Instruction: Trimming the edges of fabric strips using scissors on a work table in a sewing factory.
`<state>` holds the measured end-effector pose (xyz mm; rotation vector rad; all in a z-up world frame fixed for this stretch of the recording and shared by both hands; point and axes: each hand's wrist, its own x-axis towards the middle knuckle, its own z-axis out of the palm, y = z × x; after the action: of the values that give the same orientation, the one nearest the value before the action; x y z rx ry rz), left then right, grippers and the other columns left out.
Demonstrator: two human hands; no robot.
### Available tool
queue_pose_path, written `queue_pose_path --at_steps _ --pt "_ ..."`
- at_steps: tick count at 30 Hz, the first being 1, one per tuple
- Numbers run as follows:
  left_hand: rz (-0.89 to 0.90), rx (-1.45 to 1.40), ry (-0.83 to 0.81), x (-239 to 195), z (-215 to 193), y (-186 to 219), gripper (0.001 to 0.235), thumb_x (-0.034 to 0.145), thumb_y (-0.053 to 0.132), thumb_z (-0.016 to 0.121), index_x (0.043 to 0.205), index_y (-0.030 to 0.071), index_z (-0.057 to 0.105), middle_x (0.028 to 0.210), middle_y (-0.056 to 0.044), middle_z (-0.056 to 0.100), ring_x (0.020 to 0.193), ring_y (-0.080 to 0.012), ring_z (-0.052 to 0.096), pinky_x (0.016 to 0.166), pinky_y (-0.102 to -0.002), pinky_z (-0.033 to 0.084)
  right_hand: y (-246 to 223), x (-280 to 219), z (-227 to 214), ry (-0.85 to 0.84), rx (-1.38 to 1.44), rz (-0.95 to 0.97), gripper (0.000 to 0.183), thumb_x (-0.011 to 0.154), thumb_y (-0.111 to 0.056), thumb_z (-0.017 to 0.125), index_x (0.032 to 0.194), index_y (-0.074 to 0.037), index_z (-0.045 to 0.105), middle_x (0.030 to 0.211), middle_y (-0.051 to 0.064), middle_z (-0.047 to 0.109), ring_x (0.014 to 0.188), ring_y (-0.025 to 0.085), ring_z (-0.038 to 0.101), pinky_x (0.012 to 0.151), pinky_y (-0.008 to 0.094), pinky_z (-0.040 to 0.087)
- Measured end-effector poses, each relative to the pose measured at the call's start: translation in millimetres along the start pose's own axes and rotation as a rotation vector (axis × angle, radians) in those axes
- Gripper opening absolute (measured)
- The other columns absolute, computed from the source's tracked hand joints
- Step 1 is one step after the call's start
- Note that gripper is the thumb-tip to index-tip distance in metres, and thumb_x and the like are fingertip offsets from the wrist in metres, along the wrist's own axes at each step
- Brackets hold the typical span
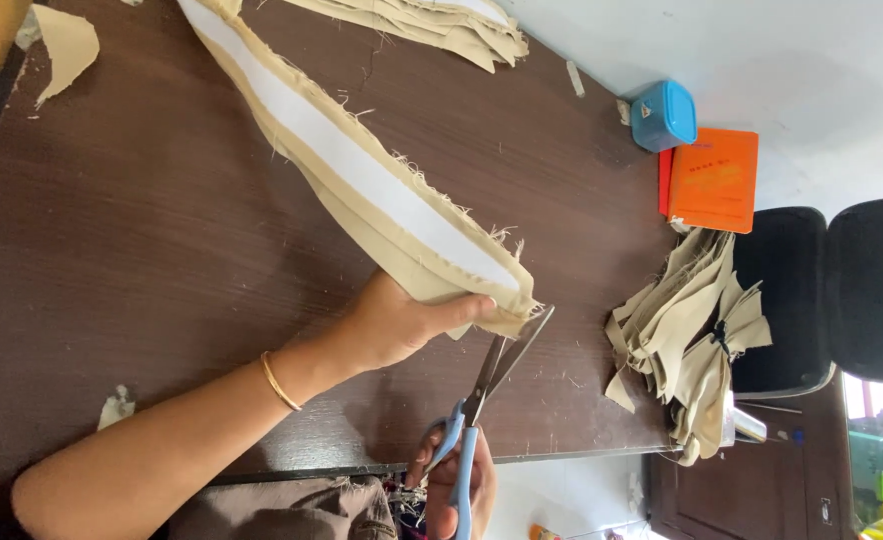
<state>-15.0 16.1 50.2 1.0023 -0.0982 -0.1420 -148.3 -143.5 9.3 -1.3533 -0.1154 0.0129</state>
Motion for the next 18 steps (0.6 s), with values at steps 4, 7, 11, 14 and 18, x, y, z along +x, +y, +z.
queue_pose_path --at_steps 4,7,11,14,18 --pt "0.076 -0.043 -0.071 -0.6 0.3 2.6 0.010 0.076 0.012 0.073 0.080 0.006 0.066 0.064 0.000 0.064 0.064 -0.0083 0.059 0.063 -0.022 0.051 -0.7 -1.1 3.0 -0.043 0.028 0.028 0.079 0.068 -0.060 0.087 0.096 0.006 0.052 0.078 0.014 0.053 0.054 0.017 0.050 0.045 0.024 0.041" --pt "0.007 0.039 -0.022 -0.9 0.1 3.8 0.037 0.064 0.017 0.079 0.098 0.009 0.067 0.098 -0.001 0.071 0.097 -0.0106 0.064 0.089 -0.025 0.051 1.7 -4.2 0.1 0.003 0.060 0.038 0.081 0.066 -0.059 0.089 0.094 0.007 0.052 0.079 0.014 0.053 0.056 0.019 0.050 0.042 0.025 0.043" --pt "0.088 0.058 -0.062 -1.6 -0.3 6.6 0.044 0.061 0.019 0.081 0.101 0.010 0.065 0.098 0.000 0.070 0.099 -0.0110 0.063 0.092 -0.025 0.050 -0.8 -5.0 -1.1 0.013 0.013 0.016 0.081 0.069 -0.060 0.087 0.096 0.007 0.051 0.079 0.014 0.053 0.053 0.017 0.052 0.043 0.025 0.045" --pt "0.083 0.096 -0.083 -0.8 -0.4 6.0 0.039 0.064 0.018 0.080 0.100 0.011 0.066 0.099 0.000 0.070 0.100 -0.0113 0.063 0.093 -0.025 0.048 0.2 -8.3 -0.1 0.057 0.000 0.047 0.082 0.067 -0.062 0.087 0.095 0.007 0.051 0.078 0.014 0.054 0.051 0.016 0.051 0.043 0.025 0.044" --pt "0.064 0.089 -0.079 2.0 -1.1 -6.4 0.034 0.070 0.016 0.076 0.101 0.010 0.065 0.102 -0.001 0.070 0.103 -0.0117 0.062 0.097 -0.026 0.046 1.2 -8.7 6.7 0.031 0.051 0.038 0.076 0.071 -0.055 0.087 0.096 0.007 0.051 0.077 0.014 0.053 0.053 0.017 0.048 0.045 0.027 0.042"
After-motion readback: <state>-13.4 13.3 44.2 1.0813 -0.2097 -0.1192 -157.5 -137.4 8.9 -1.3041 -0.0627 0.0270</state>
